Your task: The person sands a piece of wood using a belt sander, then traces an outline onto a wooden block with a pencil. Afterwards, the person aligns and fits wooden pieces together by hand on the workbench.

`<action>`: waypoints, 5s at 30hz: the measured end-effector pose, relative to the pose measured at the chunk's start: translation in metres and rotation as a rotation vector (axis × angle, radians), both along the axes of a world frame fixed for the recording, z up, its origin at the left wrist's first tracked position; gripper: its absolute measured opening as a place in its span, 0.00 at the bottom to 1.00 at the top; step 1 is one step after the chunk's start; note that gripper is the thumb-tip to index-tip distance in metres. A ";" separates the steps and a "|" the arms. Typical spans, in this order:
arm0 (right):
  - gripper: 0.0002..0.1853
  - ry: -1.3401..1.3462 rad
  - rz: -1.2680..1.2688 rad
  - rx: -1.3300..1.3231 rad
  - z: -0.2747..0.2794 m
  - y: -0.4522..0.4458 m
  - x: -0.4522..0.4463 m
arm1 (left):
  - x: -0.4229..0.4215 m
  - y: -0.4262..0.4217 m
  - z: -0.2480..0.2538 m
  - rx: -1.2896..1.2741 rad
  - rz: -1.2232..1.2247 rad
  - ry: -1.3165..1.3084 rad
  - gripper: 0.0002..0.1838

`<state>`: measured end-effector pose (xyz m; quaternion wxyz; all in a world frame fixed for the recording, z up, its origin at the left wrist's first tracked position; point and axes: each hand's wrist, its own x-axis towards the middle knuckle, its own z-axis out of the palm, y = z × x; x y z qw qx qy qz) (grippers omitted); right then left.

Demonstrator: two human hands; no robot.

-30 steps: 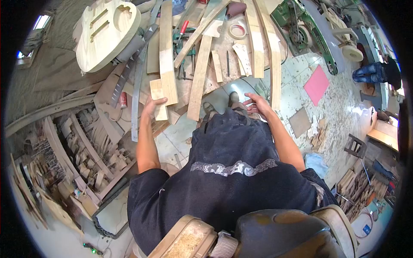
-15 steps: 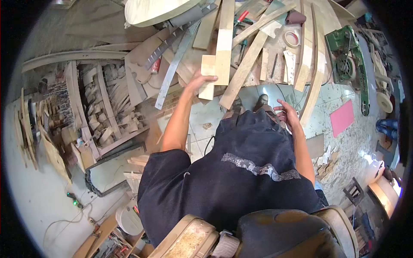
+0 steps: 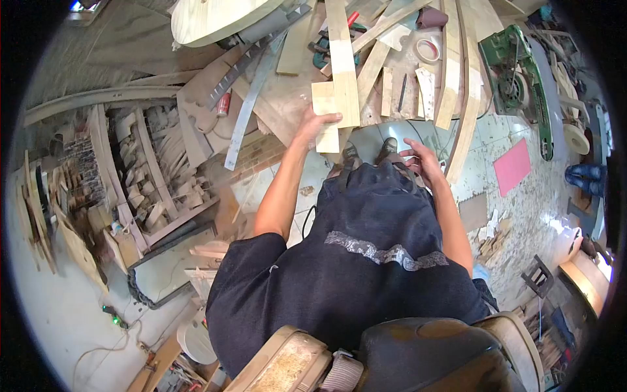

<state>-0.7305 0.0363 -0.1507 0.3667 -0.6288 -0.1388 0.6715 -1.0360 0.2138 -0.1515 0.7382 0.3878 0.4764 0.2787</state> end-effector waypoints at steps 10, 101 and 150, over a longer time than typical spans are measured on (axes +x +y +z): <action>0.28 -0.027 0.145 0.075 0.014 0.030 -0.024 | 0.008 -0.001 0.013 0.047 -0.029 -0.015 0.34; 0.37 -0.431 0.338 0.349 0.038 0.097 -0.055 | 0.064 -0.013 0.015 -0.159 -0.011 -0.409 0.51; 0.16 -0.308 0.061 0.146 -0.065 0.124 -0.005 | -0.036 -0.003 -0.040 0.121 0.198 0.670 0.35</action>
